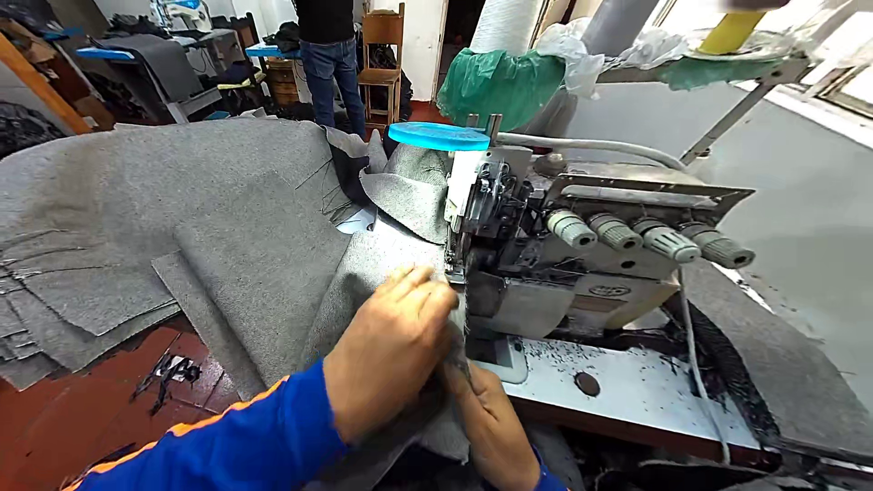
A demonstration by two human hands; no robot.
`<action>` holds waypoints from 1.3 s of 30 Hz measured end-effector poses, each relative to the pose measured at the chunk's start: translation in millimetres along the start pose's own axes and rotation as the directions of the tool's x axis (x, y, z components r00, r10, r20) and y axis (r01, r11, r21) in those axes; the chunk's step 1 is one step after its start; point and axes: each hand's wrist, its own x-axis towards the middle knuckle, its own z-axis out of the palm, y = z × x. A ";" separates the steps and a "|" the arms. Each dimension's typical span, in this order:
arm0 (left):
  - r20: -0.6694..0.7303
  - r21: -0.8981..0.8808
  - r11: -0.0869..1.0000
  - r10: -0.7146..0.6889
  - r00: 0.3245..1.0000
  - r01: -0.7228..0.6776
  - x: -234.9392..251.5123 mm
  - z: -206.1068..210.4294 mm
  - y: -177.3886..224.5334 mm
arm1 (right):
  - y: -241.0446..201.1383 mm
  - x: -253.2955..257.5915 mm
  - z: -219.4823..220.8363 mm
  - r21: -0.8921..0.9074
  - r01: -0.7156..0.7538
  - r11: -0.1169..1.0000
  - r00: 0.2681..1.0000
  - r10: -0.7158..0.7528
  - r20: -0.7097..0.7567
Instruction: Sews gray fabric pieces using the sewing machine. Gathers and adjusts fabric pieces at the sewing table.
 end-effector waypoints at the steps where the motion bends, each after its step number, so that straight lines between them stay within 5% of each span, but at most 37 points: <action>1: 0.005 -0.028 0.999 0.030 1.000 -0.030 -5.8 -6.8 7.9 | 0.1 1.1 -5.3 -0.020 0.017 1.000 0.999 -0.017 0.027; 6: 0.085 0.093 0.979 0.172 0.981 -0.179 -51.7 -7.1 26.9 | -3.2 2.4 -15.8 -0.165 0.073 0.984 0.987 -0.048 0.150; 11: 0.032 0.329 0.908 0.265 0.964 -0.260 -56.7 1.7 6.1 | -7.2 5.5 -0.5 -0.363 0.120 0.924 0.992 -0.121 0.019; 15: 0.112 0.262 0.888 0.361 0.926 -0.378 -34.3 -13.8 -11.5 | -5.7 11.8 11.5 -0.509 0.127 0.851 0.973 -0.208 -0.105; 21: 0.134 0.072 0.878 0.462 0.877 -0.474 -2.7 -20.7 -46.8 | 1.4 26.2 19.9 -0.452 0.037 0.891 0.961 -0.155 -0.228; 27: 0.111 0.015 0.896 0.440 0.891 -0.444 15.1 -9.8 -68.5 | 14.8 11.3 35.4 -0.495 0.062 0.867 0.987 -0.125 -0.097; 30: 0.008 0.203 0.934 0.298 0.955 -0.293 -11.7 1.8 -62.2 | 27.3 -0.7 28.3 -0.627 0.101 0.772 0.966 -0.227 -0.124; 34: -0.296 0.344 0.915 -0.105 0.949 0.208 -80.6 46.6 -79.4 | 52.1 -8.6 -17.1 -0.870 0.114 0.481 0.922 -0.378 -0.088; 36: -0.244 0.209 0.904 -0.321 0.915 0.373 -71.3 55.5 -100.9 | 65.1 -10.0 -25.2 -0.955 0.129 0.266 0.880 -0.475 -0.013; 39: -0.054 0.059 0.884 -0.461 0.886 0.463 -5.9 65.4 -150.8 | 70.8 -13.6 -21.5 -0.985 0.114 0.133 0.856 -0.515 0.029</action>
